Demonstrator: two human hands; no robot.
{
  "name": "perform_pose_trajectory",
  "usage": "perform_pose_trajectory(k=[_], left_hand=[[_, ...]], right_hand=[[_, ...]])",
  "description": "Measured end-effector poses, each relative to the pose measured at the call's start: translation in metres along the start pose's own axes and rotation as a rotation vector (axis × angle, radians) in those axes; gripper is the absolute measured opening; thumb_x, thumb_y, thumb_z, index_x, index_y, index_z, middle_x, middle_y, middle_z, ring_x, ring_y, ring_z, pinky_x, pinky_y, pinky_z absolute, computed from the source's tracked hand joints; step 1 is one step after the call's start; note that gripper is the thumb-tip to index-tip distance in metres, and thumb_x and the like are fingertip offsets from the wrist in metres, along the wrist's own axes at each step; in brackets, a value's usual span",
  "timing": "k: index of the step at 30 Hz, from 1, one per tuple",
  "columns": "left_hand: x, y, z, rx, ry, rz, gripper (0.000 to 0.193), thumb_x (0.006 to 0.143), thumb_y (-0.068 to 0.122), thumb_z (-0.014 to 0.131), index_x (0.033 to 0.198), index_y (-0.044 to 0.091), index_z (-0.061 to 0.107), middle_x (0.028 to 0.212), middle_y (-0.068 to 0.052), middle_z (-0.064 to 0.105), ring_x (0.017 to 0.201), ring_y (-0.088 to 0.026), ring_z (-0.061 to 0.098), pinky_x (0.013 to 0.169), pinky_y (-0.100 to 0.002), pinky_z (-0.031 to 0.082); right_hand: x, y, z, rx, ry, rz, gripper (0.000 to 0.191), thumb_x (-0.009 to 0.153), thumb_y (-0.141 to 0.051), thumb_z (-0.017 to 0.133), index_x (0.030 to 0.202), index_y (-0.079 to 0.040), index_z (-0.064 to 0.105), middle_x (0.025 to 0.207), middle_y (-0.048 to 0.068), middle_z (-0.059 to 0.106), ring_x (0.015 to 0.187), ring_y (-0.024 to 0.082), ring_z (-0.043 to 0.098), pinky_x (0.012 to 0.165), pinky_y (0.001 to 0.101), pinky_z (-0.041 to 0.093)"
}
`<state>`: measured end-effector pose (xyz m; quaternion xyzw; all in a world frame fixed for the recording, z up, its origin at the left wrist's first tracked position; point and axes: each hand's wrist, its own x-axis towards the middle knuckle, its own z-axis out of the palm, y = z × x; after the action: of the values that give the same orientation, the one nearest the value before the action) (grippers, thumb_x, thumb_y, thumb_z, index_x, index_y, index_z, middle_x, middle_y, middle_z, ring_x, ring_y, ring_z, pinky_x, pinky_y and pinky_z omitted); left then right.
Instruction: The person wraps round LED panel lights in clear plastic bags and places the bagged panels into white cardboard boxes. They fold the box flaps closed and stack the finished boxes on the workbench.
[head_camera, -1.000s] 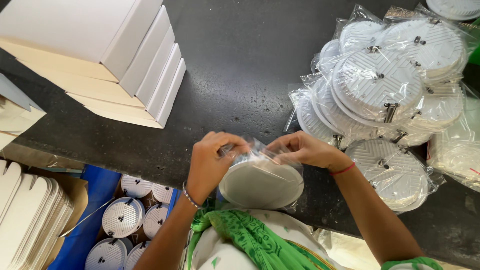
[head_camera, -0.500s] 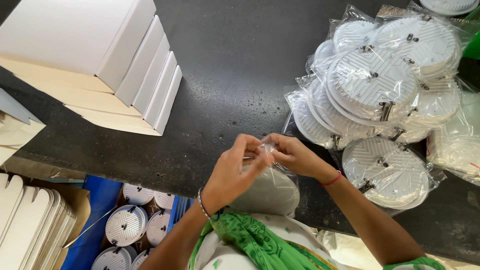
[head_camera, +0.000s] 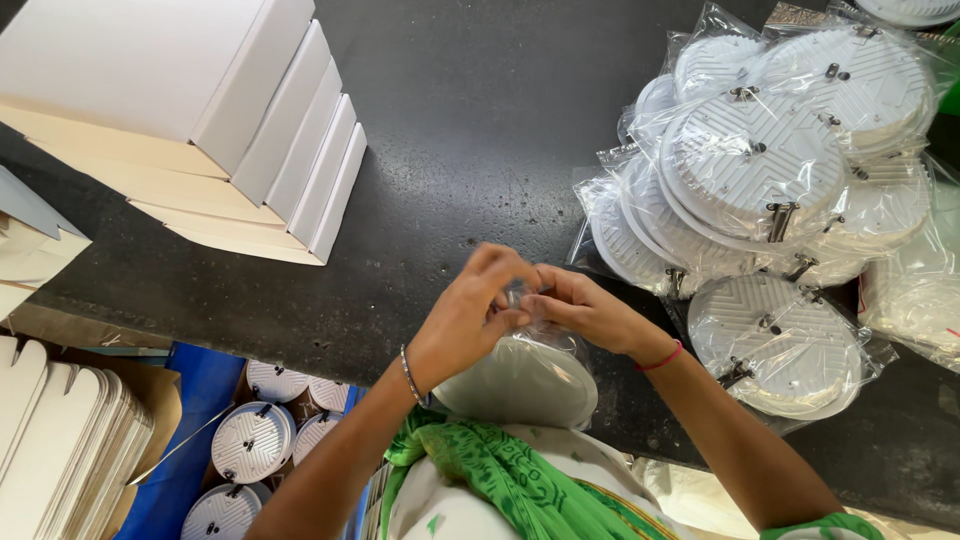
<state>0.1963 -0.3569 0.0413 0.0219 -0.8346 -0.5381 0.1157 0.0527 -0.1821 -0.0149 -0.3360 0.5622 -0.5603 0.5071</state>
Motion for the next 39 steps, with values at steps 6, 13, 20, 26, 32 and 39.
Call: perform_pose_trajectory(k=[6, 13, 20, 26, 32, 39], left_hand=[[-0.006, -0.012, 0.000, 0.282, 0.012, 0.344, 0.010, 0.089, 0.003, 0.071, 0.096, 0.010, 0.070, 0.102, -0.003, 0.069, 0.092, -0.023, 0.070, 0.079, -0.034, 0.058], [-0.016, -0.011, -0.007, 0.412, -0.052, 0.435, 0.024, 0.083, 0.000, 0.063, 0.106, 0.005, 0.071, 0.113, -0.009, 0.070, 0.107, -0.027, 0.068, 0.089, -0.038, 0.056], [-0.011, 0.009, 0.007, 0.401, -0.074, 0.225, 0.026, 0.093, 0.014, 0.062, 0.117, 0.006, 0.068, 0.113, -0.010, 0.074, 0.109, -0.027, 0.067, 0.105, -0.043, 0.046], [-0.008, 0.006, 0.027, 0.136, -0.007, 0.236, 0.044, 0.098, 0.024, 0.062, 0.137, 0.004, 0.057, 0.141, -0.015, 0.061, 0.139, -0.030, 0.050, 0.115, -0.044, 0.037], [-0.010, -0.010, 0.062, -0.225, 0.188, 0.017, 0.048, 0.101, 0.013, 0.061, 0.144, 0.003, 0.045, 0.145, -0.015, 0.057, 0.133, -0.024, 0.057, 0.110, -0.037, 0.046], [-0.017, -0.013, 0.119, -0.339, 0.156, -0.106, 0.043, 0.098, 0.010, 0.063, 0.139, 0.002, 0.050, 0.138, -0.012, 0.060, 0.118, -0.020, 0.066, 0.100, -0.031, 0.053]], right_hand=[[-0.002, -0.007, -0.003, -0.063, -0.018, -0.021, 0.022, 0.106, -0.029, 0.058, 0.105, -0.006, 0.058, 0.081, -0.007, 0.050, 0.070, 0.002, 0.042, 0.060, 0.0196, 0.036], [-0.005, -0.017, -0.001, -0.261, 0.048, -0.003, 0.023, 0.105, -0.030, 0.058, 0.099, -0.008, 0.060, 0.070, -0.006, 0.045, 0.064, 0.003, 0.038, 0.056, 0.0222, 0.032], [-0.035, -0.024, 0.004, -0.551, 0.181, -0.136, 0.037, 0.089, -0.035, 0.077, 0.100, -0.006, 0.058, 0.069, -0.003, 0.052, 0.066, 0.005, 0.046, 0.057, 0.0248, 0.041], [-0.092, 0.006, -0.003, -0.374, 0.533, -0.152, 0.032, 0.087, -0.027, 0.083, 0.098, -0.006, 0.062, 0.078, -0.001, 0.059, 0.070, 0.005, 0.051, 0.059, 0.0235, 0.043], [-0.235, 0.036, -0.089, 0.176, 1.061, -0.032, 0.023, 0.086, -0.017, 0.078, 0.101, -0.011, 0.062, 0.092, 0.001, 0.064, 0.075, 0.008, 0.060, 0.057, 0.0242, 0.047], [-0.355, 0.075, -0.205, 0.326, 1.252, -0.135, 0.018, 0.096, -0.018, 0.073, 0.107, -0.010, 0.062, 0.093, 0.001, 0.067, 0.080, 0.010, 0.066, 0.070, 0.0259, 0.056]])
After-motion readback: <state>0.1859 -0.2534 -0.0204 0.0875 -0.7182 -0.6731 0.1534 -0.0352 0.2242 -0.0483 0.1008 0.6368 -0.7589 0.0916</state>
